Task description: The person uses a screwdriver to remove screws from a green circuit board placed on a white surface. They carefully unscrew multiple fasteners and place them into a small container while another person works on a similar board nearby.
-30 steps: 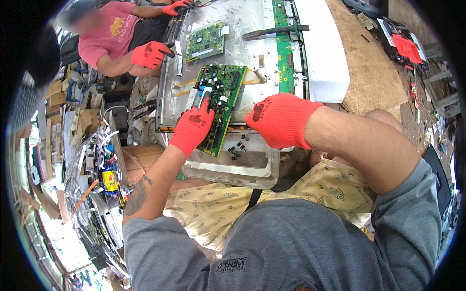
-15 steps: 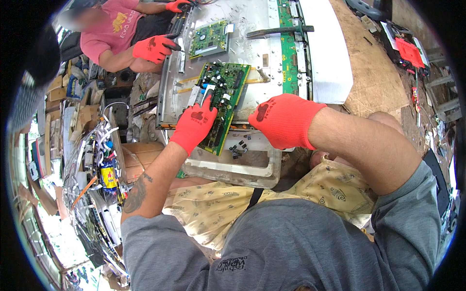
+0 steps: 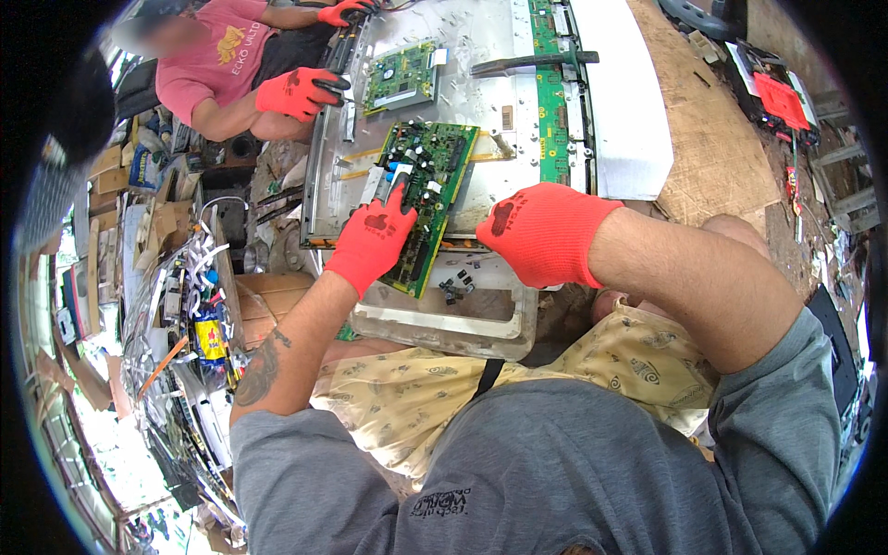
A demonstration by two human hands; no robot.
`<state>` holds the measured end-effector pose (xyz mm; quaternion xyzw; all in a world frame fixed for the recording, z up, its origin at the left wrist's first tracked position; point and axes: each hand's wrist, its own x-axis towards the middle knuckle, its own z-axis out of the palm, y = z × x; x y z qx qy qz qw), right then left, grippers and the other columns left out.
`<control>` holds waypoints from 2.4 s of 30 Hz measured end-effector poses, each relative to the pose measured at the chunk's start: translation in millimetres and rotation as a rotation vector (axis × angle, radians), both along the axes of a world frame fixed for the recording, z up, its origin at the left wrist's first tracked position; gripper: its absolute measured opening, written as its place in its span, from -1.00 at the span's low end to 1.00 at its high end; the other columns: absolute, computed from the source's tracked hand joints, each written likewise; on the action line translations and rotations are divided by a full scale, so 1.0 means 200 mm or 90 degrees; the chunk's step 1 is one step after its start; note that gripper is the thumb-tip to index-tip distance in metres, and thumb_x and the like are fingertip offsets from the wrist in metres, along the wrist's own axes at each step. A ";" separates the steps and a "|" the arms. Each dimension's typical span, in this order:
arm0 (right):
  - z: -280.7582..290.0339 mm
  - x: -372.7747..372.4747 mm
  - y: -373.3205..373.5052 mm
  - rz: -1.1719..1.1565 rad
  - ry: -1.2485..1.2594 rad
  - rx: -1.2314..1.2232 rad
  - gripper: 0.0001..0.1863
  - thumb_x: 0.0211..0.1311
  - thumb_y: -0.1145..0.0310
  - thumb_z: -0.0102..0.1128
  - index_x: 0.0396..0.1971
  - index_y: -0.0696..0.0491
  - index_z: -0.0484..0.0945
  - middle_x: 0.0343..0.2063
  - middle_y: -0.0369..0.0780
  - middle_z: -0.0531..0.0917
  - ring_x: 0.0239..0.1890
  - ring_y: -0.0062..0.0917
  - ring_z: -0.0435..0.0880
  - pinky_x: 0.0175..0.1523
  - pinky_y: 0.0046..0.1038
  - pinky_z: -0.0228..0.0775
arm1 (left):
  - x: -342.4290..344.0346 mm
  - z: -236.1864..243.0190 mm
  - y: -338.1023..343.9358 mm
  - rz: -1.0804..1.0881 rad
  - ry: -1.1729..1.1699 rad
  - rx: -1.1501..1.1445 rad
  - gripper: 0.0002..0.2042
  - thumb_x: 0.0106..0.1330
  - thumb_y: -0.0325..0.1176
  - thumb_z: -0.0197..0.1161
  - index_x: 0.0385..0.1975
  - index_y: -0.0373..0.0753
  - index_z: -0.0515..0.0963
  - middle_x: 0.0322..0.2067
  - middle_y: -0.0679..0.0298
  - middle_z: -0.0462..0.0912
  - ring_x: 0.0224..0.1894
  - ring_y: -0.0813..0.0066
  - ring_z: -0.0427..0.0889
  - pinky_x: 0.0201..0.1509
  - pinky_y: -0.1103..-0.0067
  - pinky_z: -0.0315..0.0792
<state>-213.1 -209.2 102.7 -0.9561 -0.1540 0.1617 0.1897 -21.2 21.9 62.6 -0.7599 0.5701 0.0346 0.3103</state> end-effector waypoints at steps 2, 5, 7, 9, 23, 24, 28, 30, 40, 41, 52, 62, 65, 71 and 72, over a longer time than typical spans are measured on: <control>0.01 0.01 0.01 0.006 -0.003 0.000 -0.70 0.01 0.49 0.29 -0.19 0.15 0.57 -0.31 -0.05 0.71 -0.18 -0.13 0.75 -0.11 -0.19 0.61 | 0.03 -0.05 0.04 -0.029 -0.022 -0.015 -0.75 0.43 -0.32 0.09 0.04 -0.17 0.55 0.34 -0.04 0.42 -0.06 0.05 0.68 -0.07 0.25 0.61; 0.02 0.01 0.01 0.006 0.006 -0.005 -0.70 0.00 0.49 0.30 -0.20 0.15 0.57 -0.31 -0.05 0.71 -0.18 -0.13 0.75 -0.11 -0.19 0.61 | 0.03 -0.06 0.02 -0.011 -0.028 0.000 -0.76 0.39 -0.35 0.11 0.01 -0.16 0.56 0.34 -0.05 0.42 -0.06 0.05 0.68 -0.05 0.24 0.60; 0.03 0.00 0.00 0.005 0.007 -0.002 -0.70 -0.01 0.48 0.30 -0.19 0.15 0.58 -0.31 -0.04 0.71 -0.17 -0.13 0.75 -0.11 -0.19 0.61 | 0.02 -0.06 0.01 0.008 -0.026 0.007 -0.76 0.38 -0.36 0.12 0.00 -0.15 0.56 0.33 -0.05 0.43 -0.06 0.06 0.67 -0.04 0.24 0.59; 0.00 0.00 0.01 0.003 0.001 0.005 -0.69 -0.02 0.48 0.31 -0.19 0.15 0.58 -0.30 -0.04 0.71 -0.17 -0.13 0.75 -0.11 -0.19 0.61 | 0.01 -0.05 0.01 0.014 -0.026 -0.001 -0.76 0.38 -0.36 0.12 0.00 -0.15 0.57 0.33 -0.05 0.43 -0.06 0.06 0.67 -0.05 0.24 0.59; -0.01 0.01 0.02 0.018 0.005 -0.009 -0.67 0.01 0.42 0.37 -0.17 0.13 0.58 -0.30 -0.06 0.71 -0.17 -0.14 0.76 -0.11 -0.20 0.61 | 0.01 -0.09 0.02 0.022 -0.044 -0.018 -0.80 0.35 -0.38 0.13 -0.09 -0.18 0.57 0.33 -0.03 0.43 -0.03 0.06 0.66 -0.02 0.24 0.58; -0.01 0.01 0.02 0.019 0.006 -0.010 -0.67 0.02 0.42 0.38 -0.17 0.13 0.59 -0.30 -0.06 0.71 -0.17 -0.14 0.76 -0.12 -0.20 0.61 | 0.00 -0.08 0.01 0.025 -0.043 -0.014 -0.80 0.35 -0.38 0.12 -0.09 -0.18 0.57 0.33 -0.03 0.43 -0.02 0.06 0.66 -0.02 0.25 0.58; -0.02 0.00 0.02 0.021 -0.005 -0.004 -0.67 0.01 0.41 0.38 -0.18 0.13 0.59 -0.30 -0.06 0.71 -0.17 -0.15 0.76 -0.12 -0.19 0.61 | -0.01 -0.03 0.02 -0.016 -0.028 -0.043 -0.79 0.36 -0.37 0.12 -0.07 -0.17 0.57 0.34 -0.01 0.43 -0.02 0.07 0.66 -0.04 0.27 0.59; -0.01 0.01 0.02 0.020 0.006 -0.013 -0.67 0.01 0.42 0.37 -0.18 0.13 0.59 -0.31 -0.06 0.71 -0.18 -0.14 0.76 -0.12 -0.19 0.60 | 0.00 -0.04 0.02 -0.030 -0.031 -0.027 -0.78 0.35 -0.37 0.12 -0.04 -0.17 0.57 0.34 -0.01 0.44 -0.01 0.07 0.65 -0.03 0.27 0.59; 0.02 0.00 0.01 0.019 0.031 -0.005 -0.71 0.01 0.47 0.28 -0.20 0.13 0.60 -0.33 -0.04 0.71 -0.19 -0.13 0.76 -0.13 -0.19 0.60 | 0.01 -0.06 0.05 -0.066 -0.057 -0.038 -0.71 0.39 -0.35 0.09 0.06 -0.13 0.58 0.38 0.06 0.38 0.22 -0.07 0.52 0.31 0.14 0.42; 0.01 0.00 0.01 0.016 0.027 -0.003 -0.71 0.01 0.48 0.28 -0.20 0.13 0.60 -0.33 -0.05 0.71 -0.19 -0.13 0.76 -0.13 -0.19 0.60 | 0.02 -0.06 0.05 -0.060 -0.041 -0.043 -0.70 0.39 -0.36 0.09 0.07 -0.13 0.58 0.38 0.07 0.39 0.24 -0.10 0.51 0.34 0.12 0.40; 0.00 0.02 0.02 0.019 0.040 -0.008 -0.69 0.00 0.47 0.30 -0.18 0.14 0.59 -0.31 -0.06 0.71 -0.18 -0.14 0.76 -0.14 -0.19 0.60 | 0.01 -0.06 0.04 0.030 0.029 -0.047 -0.73 0.35 -0.39 0.13 0.02 -0.17 0.59 0.35 0.15 0.42 0.15 -0.03 0.55 0.22 0.17 0.46; 0.01 0.02 0.02 0.024 0.050 -0.017 -0.68 0.00 0.45 0.33 -0.18 0.14 0.58 -0.30 -0.05 0.71 -0.18 -0.13 0.76 -0.11 -0.19 0.60 | 0.02 -0.03 0.07 -0.038 0.019 -0.042 -0.75 0.38 -0.37 0.12 0.01 -0.16 0.60 0.35 0.18 0.43 0.09 0.04 0.58 0.08 0.23 0.52; -0.01 0.01 0.02 0.027 0.028 -0.011 -0.68 -0.01 0.46 0.33 -0.18 0.15 0.57 -0.29 -0.04 0.70 -0.16 -0.12 0.75 -0.11 -0.18 0.60 | 0.01 -0.06 0.07 0.002 0.019 -0.061 -0.79 0.37 -0.37 0.11 -0.07 -0.17 0.60 0.35 0.19 0.44 0.03 0.04 0.60 0.03 0.22 0.55; -0.03 0.01 0.02 0.030 0.001 -0.010 -0.65 -0.01 0.47 0.33 -0.15 0.16 0.57 -0.28 -0.03 0.69 -0.16 -0.11 0.74 -0.10 -0.17 0.60 | 0.00 -0.06 0.07 0.016 -0.013 -0.022 -0.73 0.38 -0.36 0.11 0.03 -0.20 0.56 0.37 0.15 0.40 0.04 0.05 0.60 0.01 0.24 0.57; -0.03 0.01 0.02 0.031 0.003 -0.008 -0.65 -0.01 0.47 0.32 -0.15 0.16 0.56 -0.29 -0.03 0.69 -0.16 -0.11 0.74 -0.09 -0.17 0.60 | 0.00 -0.06 0.07 0.012 -0.019 -0.014 -0.73 0.38 -0.36 0.11 0.03 -0.20 0.56 0.37 0.14 0.40 0.05 0.05 0.59 0.03 0.24 0.56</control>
